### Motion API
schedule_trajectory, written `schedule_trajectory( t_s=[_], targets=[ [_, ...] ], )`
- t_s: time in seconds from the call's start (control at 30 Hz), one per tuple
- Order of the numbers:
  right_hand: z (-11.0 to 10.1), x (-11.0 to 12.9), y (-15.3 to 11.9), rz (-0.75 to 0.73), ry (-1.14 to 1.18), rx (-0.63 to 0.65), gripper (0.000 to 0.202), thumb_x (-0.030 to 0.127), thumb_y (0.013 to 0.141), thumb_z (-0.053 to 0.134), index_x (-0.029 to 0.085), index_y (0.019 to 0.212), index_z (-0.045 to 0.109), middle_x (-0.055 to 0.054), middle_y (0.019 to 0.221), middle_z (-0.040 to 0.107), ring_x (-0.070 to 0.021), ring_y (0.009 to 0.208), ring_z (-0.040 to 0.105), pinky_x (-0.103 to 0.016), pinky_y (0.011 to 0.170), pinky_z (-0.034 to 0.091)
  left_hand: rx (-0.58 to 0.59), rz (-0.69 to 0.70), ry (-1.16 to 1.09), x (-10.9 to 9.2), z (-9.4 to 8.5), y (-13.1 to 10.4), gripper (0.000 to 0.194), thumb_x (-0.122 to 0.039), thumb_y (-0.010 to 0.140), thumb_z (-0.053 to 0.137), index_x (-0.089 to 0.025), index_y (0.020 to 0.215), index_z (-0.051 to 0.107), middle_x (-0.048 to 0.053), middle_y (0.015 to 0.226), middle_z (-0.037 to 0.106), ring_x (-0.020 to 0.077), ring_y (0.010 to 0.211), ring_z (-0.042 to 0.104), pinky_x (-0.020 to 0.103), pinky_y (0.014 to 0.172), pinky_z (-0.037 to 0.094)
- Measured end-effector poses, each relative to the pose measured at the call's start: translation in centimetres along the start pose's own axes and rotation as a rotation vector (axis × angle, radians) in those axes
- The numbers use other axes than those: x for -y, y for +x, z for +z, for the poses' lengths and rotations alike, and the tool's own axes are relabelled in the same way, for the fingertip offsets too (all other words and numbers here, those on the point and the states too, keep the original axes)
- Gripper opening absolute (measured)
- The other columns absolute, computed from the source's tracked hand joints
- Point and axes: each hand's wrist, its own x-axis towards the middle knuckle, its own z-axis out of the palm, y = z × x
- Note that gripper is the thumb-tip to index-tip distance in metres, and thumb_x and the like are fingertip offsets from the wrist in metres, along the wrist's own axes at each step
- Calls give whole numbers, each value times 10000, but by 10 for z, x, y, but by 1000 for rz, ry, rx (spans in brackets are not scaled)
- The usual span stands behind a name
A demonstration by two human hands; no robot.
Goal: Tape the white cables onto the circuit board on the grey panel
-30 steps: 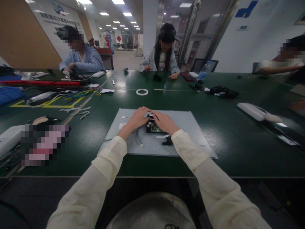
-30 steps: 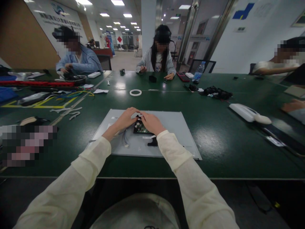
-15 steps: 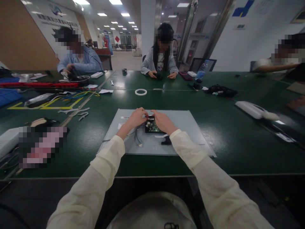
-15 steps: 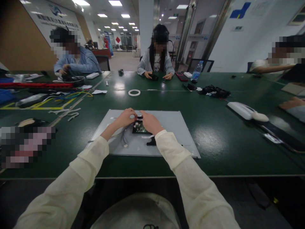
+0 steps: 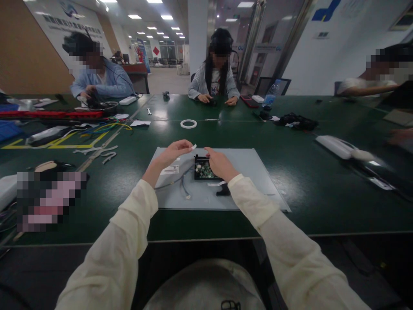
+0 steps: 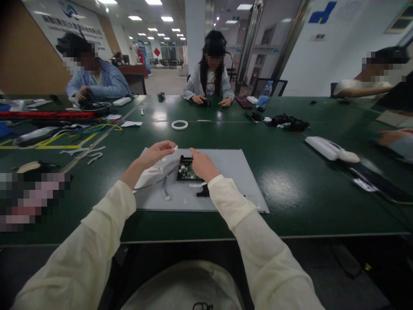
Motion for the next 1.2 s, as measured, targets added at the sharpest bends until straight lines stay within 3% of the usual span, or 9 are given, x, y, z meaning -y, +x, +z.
schedule_trajectory(
  t_s=[0.1, 0.2, 0.4, 0.57, 0.77, 1.03, 1.2],
  targets=[
    [1, -1, 0, 3, 2, -2, 477, 70, 852, 337, 107, 1322, 412, -131, 1108, 635, -205, 1011, 588, -288, 884, 410, -47, 36, -187, -11, -10, -5, 232, -346, 709, 670, -168, 784, 539, -10, 765, 595, 117, 764, 576, 268, 760, 449],
    [0, -1, -1, -10, -2, -16, 457, 104, 875, 340, 114, 1327, 410, -132, 1102, 637, -203, 1004, 587, -295, 877, 413, -48, 54, -127, -14, -13, -8, 213, -339, 730, 662, -170, 792, 547, -34, 650, 562, 89, 628, 549, 232, 658, 454],
    [-7, 3, 1, -48, 105, -169, 345, 233, 918, 371, 140, 1203, 544, -112, 1073, 647, -189, 962, 591, -284, 829, 420, 80, -25, 208, -6, 9, -9, 231, -355, 723, 652, -135, 769, 600, -21, 568, 563, 79, 508, 502, 191, 484, 386],
    [-6, 7, 5, -104, 333, -161, 295, 360, 879, 476, 151, 902, 683, -43, 814, 687, -133, 729, 600, -223, 674, 406, 68, -6, 255, 8, 22, -3, 252, -382, 736, 608, -136, 790, 609, -7, 595, 598, 84, 519, 509, 182, 462, 371],
    [-1, 3, 11, -21, 300, -168, 215, 288, 825, 549, 148, 727, 679, -19, 676, 664, -115, 633, 574, -213, 600, 365, 32, -48, 403, 20, 23, 1, 263, -392, 736, 572, -136, 700, 621, -5, 583, 613, 94, 525, 523, 196, 510, 391],
    [3, 1, 17, 19, 248, -65, 103, 202, 783, 590, 143, 748, 667, -35, 720, 672, -121, 683, 596, -218, 657, 402, -59, -104, 609, 20, 22, -2, 232, -317, 737, 536, -142, 639, 653, 3, 539, 618, 121, 541, 542, 219, 577, 413],
    [7, -3, 20, 29, 208, -71, 78, 158, 771, 576, 134, 801, 645, -39, 742, 666, -122, 706, 596, -218, 682, 406, -82, -108, 698, 28, 25, 0, 233, -300, 746, 501, -153, 669, 665, 6, 529, 611, 149, 588, 570, 236, 611, 418]
  ],
)
